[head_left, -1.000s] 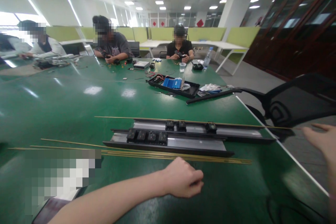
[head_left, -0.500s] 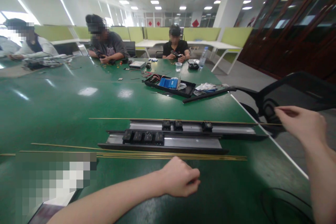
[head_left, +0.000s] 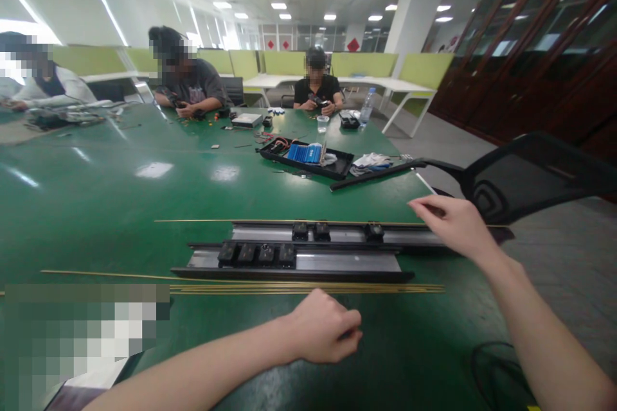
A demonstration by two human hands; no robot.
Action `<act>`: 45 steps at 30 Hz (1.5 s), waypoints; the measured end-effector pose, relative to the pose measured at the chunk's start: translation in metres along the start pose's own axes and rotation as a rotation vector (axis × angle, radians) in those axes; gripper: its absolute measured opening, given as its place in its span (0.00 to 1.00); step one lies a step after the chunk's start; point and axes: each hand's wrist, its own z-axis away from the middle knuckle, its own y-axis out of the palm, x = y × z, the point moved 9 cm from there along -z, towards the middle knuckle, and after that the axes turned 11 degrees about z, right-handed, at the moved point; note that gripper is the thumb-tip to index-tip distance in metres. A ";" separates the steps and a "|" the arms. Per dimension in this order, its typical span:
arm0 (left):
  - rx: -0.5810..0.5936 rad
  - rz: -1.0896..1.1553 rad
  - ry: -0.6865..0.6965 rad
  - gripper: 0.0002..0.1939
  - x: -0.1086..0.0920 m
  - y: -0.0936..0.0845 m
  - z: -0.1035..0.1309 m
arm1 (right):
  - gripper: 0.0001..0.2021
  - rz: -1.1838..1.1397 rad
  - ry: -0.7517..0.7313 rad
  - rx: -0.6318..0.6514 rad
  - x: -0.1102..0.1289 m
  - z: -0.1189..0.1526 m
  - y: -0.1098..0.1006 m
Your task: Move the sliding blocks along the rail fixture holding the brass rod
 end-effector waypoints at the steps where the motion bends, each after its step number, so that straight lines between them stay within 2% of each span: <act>1: -0.001 0.001 0.001 0.10 0.000 0.000 0.000 | 0.16 -0.004 -0.089 0.034 0.016 0.002 0.007; 4: -0.005 -0.001 0.001 0.11 0.000 0.000 0.000 | 0.15 0.052 -0.237 0.045 0.049 0.008 0.019; 8: -0.010 -0.002 0.002 0.10 0.000 0.000 -0.001 | 0.14 0.164 -0.301 0.051 0.064 0.014 0.033; 16: -0.013 -0.012 0.009 0.09 0.000 0.002 -0.002 | 0.16 0.214 -0.312 0.075 0.063 0.017 0.049; 45: -0.032 -0.012 0.017 0.10 -0.001 0.001 -0.002 | 0.15 0.196 -0.326 0.062 0.063 0.017 0.046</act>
